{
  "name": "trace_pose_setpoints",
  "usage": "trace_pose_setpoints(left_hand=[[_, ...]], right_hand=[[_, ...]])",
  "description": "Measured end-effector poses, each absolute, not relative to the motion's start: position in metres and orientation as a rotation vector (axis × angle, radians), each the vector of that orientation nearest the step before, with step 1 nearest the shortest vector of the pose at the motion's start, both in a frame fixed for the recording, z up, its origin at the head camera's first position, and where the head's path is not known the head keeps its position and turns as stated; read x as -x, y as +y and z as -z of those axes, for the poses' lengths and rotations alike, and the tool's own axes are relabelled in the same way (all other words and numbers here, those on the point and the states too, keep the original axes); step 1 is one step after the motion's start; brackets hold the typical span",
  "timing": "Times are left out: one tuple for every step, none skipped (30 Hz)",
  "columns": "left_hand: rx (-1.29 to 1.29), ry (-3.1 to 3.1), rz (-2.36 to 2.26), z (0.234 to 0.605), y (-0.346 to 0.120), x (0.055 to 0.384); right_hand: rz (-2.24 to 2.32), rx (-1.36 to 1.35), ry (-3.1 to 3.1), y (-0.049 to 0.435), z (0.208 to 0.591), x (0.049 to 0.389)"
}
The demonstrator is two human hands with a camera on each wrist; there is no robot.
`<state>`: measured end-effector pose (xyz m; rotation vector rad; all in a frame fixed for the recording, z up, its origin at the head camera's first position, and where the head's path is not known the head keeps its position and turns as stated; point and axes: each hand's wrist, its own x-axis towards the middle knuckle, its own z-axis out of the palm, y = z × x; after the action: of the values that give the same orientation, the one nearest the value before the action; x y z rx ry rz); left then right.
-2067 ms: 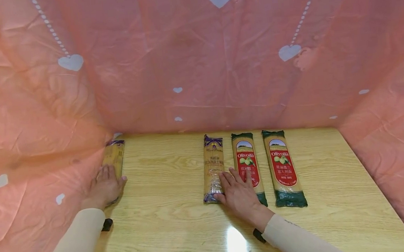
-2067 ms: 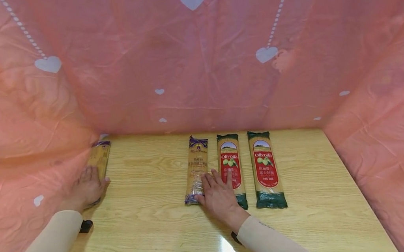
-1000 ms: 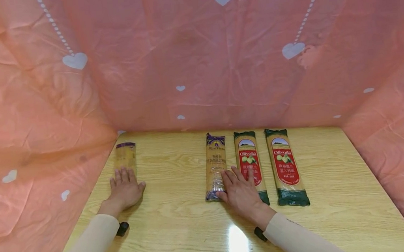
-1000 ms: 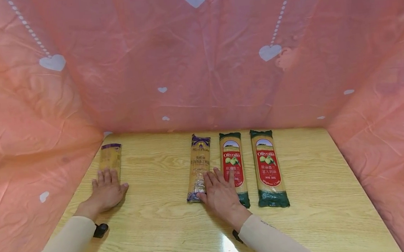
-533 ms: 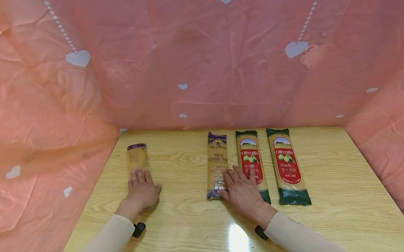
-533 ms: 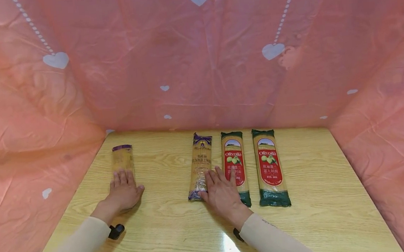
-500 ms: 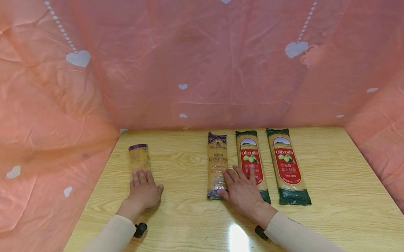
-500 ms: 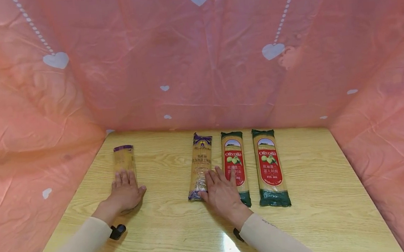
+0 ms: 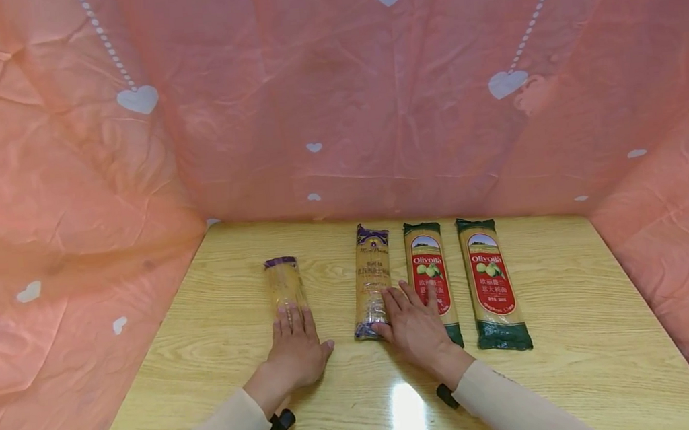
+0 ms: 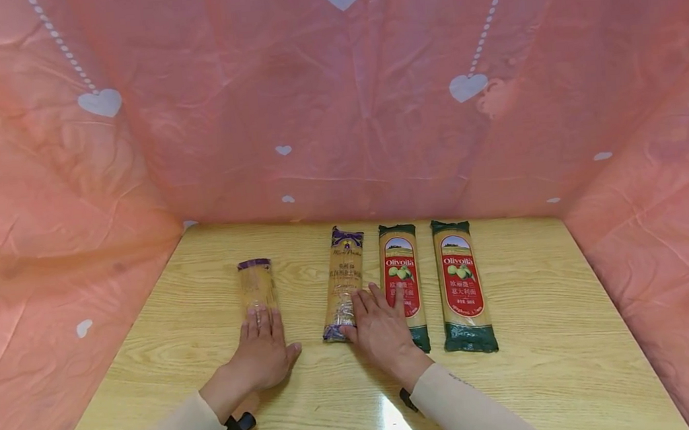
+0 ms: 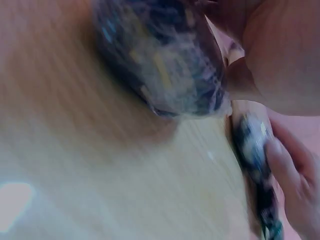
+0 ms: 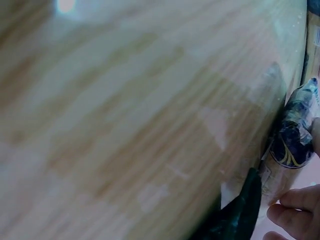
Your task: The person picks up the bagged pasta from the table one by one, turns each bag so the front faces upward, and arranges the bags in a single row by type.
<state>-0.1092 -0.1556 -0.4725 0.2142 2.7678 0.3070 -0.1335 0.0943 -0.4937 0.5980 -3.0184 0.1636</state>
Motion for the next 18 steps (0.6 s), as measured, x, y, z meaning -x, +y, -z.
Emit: trace_pose_setpoints(left_hand=[[-0.237,2.773,-0.313,0.472,-0.152,0.106],[-0.26,2.771,-0.315,0.472,-0.148,0.104],[-0.288,2.773,-0.316,0.471,-0.145,0.101],[-0.32,2.774,-0.314,0.471,-0.143,0.099],[-0.359,2.773,-0.307,0.47,-0.14,0.097],[-0.399,2.77,-0.297,0.469,-0.138,0.095],[-0.431,2.763,-0.299,0.468,-0.137,0.093],[-0.463,2.749,-0.295,0.466,-0.136,0.091],[-0.494,2.736,-0.299,0.464,-0.135,0.089],[-0.523,2.72,-0.303,0.462,-0.135,0.088],[-0.553,2.704,-0.296,0.459,-0.135,0.088],[-0.568,2.692,-0.298,0.456,-0.136,0.087],[-0.585,2.693,-0.292,0.453,-0.138,0.088],[-0.614,2.705,-0.27,0.449,-0.14,0.089],[-0.638,2.728,-0.25,0.447,-0.142,0.091],[-0.659,2.761,-0.225,0.445,-0.145,0.094],[-0.672,2.797,-0.205,0.443,-0.148,0.099],[-0.676,2.833,-0.197,0.443,-0.152,0.104]], right_hand=[[-0.167,-0.596,-3.017,0.094,0.494,0.134],[-0.172,-0.594,-3.015,0.094,0.494,0.134],[-0.175,-0.593,-3.014,0.094,0.494,0.134],[-0.175,-0.591,-3.013,0.095,0.494,0.133],[-0.176,-0.59,-3.012,0.095,0.494,0.133],[-0.177,-0.588,-3.012,0.095,0.495,0.133],[-0.179,-0.587,-3.01,0.095,0.495,0.133],[-0.179,-0.586,-3.009,0.096,0.495,0.133],[-0.178,-0.584,-3.007,0.096,0.495,0.133],[-0.175,-0.582,-3.009,0.096,0.495,0.133],[-0.175,-0.578,-3.01,0.096,0.495,0.133],[-0.169,-0.573,-3.008,0.095,0.495,0.132],[-0.164,-0.57,-3.003,0.095,0.495,0.132],[-0.151,-0.567,-2.999,0.094,0.495,0.131],[-0.141,-0.57,-2.991,0.093,0.495,0.129],[-0.12,-0.573,-2.98,0.092,0.494,0.127],[-0.103,-0.575,-2.963,0.09,0.494,0.125],[-0.082,-0.58,-2.94,0.088,0.494,0.123]])
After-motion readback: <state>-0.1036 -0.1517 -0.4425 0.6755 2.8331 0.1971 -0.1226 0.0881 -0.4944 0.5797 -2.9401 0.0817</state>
